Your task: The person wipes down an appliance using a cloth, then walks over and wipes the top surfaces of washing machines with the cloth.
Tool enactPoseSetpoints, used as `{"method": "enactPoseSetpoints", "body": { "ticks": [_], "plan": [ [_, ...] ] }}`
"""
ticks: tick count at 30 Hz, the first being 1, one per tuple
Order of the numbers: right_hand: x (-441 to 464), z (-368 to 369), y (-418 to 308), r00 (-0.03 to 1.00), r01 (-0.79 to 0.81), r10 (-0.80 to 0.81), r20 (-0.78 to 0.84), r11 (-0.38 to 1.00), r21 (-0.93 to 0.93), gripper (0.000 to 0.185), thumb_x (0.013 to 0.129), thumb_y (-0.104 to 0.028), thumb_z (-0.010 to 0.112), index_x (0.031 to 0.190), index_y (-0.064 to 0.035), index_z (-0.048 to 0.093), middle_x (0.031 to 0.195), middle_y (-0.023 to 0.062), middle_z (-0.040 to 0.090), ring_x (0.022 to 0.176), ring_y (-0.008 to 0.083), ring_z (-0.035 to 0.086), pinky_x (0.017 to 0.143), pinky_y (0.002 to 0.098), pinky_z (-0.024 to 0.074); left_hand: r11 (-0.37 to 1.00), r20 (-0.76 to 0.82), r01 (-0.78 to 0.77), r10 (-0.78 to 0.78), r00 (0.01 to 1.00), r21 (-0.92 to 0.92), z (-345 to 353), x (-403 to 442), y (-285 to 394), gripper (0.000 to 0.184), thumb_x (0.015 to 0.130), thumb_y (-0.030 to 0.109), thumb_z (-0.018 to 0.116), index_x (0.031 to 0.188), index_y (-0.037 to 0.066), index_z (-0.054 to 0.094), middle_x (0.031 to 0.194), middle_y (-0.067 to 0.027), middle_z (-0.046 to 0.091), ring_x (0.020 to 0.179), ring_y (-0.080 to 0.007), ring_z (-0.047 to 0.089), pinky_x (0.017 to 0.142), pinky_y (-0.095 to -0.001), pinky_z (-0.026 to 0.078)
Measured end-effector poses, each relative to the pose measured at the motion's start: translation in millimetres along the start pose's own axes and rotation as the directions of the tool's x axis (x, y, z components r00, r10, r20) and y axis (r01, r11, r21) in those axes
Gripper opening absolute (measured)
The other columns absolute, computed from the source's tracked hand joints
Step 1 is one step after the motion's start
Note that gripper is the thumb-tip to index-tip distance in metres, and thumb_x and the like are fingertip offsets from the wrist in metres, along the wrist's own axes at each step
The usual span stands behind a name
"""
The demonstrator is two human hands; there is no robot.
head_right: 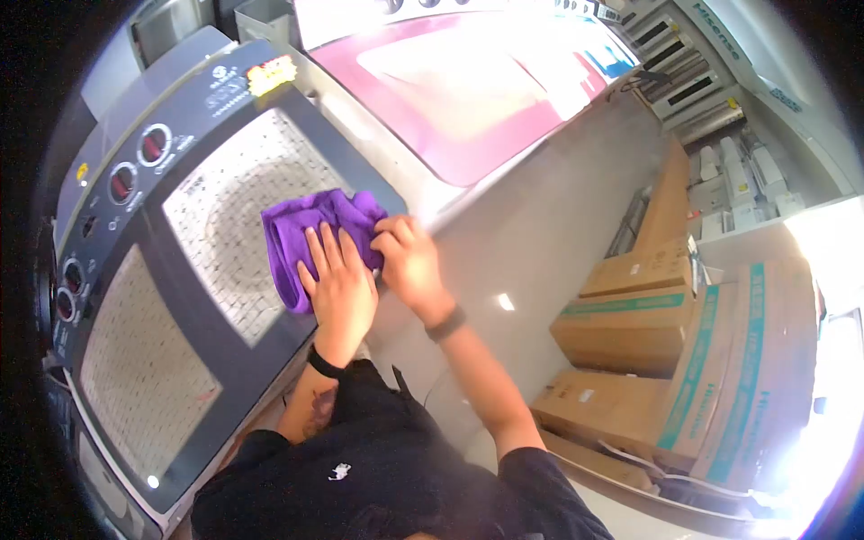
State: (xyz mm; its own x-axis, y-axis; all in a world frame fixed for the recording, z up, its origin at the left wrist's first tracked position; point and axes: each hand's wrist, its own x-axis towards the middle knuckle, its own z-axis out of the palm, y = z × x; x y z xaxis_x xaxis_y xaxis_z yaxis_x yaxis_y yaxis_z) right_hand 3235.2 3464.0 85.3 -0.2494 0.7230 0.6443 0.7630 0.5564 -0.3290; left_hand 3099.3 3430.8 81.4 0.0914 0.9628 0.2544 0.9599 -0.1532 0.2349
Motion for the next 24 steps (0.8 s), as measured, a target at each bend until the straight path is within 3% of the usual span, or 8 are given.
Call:
{"method": "enactPoseSetpoints", "body": {
  "ticks": [3, 6, 9, 11, 20, 24],
  "plan": [
    [29.3, -43.7, 41.4, 0.990, 0.110, -0.119, -0.075, 0.988, -0.110, 0.026, 0.060, 0.005, 0.066, 0.081, -0.0087, 0.062, 0.103, 0.0055, 0.066, 0.099, 0.0305, 0.063, 0.079, 0.0414, 0.0537, 0.994, -0.004, -0.105, 0.105, 0.994, -0.002, 8.0, 29.9, 13.9, 0.053, 0.096, 0.019, 0.058, 0.144, 0.002, 0.046, 0.152, -0.0239, 0.043, 0.148, -0.0427, 0.032, 0.107, -0.0654, 0.037],
    [63.9, -68.7, 65.9, 0.970, 0.184, -0.207, -0.131, 0.968, -0.168, 0.025, 0.060, 0.005, 0.067, 0.081, -0.0091, 0.064, 0.102, 0.0052, 0.067, 0.102, 0.0304, 0.063, 0.080, 0.0409, 0.0542, 0.968, -0.016, -0.162, 0.161, 0.987, -0.191, 19.4, 60.2, 35.9, 0.051, 0.098, 0.020, 0.055, 0.144, 0.001, 0.046, 0.150, -0.0244, 0.045, 0.146, -0.0438, 0.034, 0.106, -0.0662, 0.037],
    [75.3, -62.5, 113.2, 0.982, 0.119, -0.147, -0.121, 0.971, -0.209, 0.026, 0.062, 0.005, 0.066, 0.084, -0.0083, 0.066, 0.105, 0.0067, 0.068, 0.104, 0.0322, 0.063, 0.083, 0.0419, 0.0543, 0.952, 0.007, -0.067, 0.072, 0.997, -0.298, 18.3, 88.0, 72.5, 0.058, 0.097, 0.024, 0.055, 0.149, 0.003, 0.040, 0.157, -0.0262, 0.034, 0.148, -0.0468, 0.028, 0.104, -0.0754, 0.032],
    [68.0, -52.1, 154.5, 0.985, 0.077, -0.091, -0.147, 0.992, -0.099, 0.027, 0.063, 0.005, 0.066, 0.087, -0.0074, 0.068, 0.109, 0.0077, 0.068, 0.106, 0.0332, 0.063, 0.085, 0.0428, 0.0541, 0.934, -0.024, -0.026, 0.019, 1.000, -0.356, 29.1, 104.4, 87.6, 0.064, 0.095, 0.027, 0.056, 0.152, 0.005, 0.037, 0.161, -0.0262, 0.025, 0.150, -0.0485, 0.022, 0.101, -0.0811, 0.028],
    [61.8, -78.9, 258.3, 0.986, 0.100, -0.068, -0.155, 0.973, 0.209, 0.029, 0.068, 0.009, 0.069, 0.091, -0.0093, 0.073, 0.114, 0.0087, 0.068, 0.111, 0.0336, 0.063, 0.092, 0.0436, 0.0532, 0.999, 0.066, -0.022, 0.020, 0.998, 0.031, 32.2, 145.0, 170.0, 0.063, 0.092, 0.035, 0.059, 0.147, 0.006, 0.048, 0.158, -0.0238, 0.036, 0.150, -0.0436, 0.026, 0.100, -0.0811, 0.029],
    [67.1, -105.4, 322.3, 0.978, 0.153, -0.118, -0.169, 0.966, 0.209, 0.030, 0.067, 0.009, 0.070, 0.091, -0.0094, 0.074, 0.114, 0.0089, 0.068, 0.113, 0.0329, 0.063, 0.091, 0.0411, 0.0548, 0.995, 0.093, 0.012, -0.021, 0.995, 0.097, 51.2, 171.8, 233.5, 0.062, 0.093, 0.038, 0.058, 0.146, 0.007, 0.049, 0.154, -0.0253, 0.041, 0.145, -0.0456, 0.033, 0.103, -0.0775, 0.029]
  ]
}}
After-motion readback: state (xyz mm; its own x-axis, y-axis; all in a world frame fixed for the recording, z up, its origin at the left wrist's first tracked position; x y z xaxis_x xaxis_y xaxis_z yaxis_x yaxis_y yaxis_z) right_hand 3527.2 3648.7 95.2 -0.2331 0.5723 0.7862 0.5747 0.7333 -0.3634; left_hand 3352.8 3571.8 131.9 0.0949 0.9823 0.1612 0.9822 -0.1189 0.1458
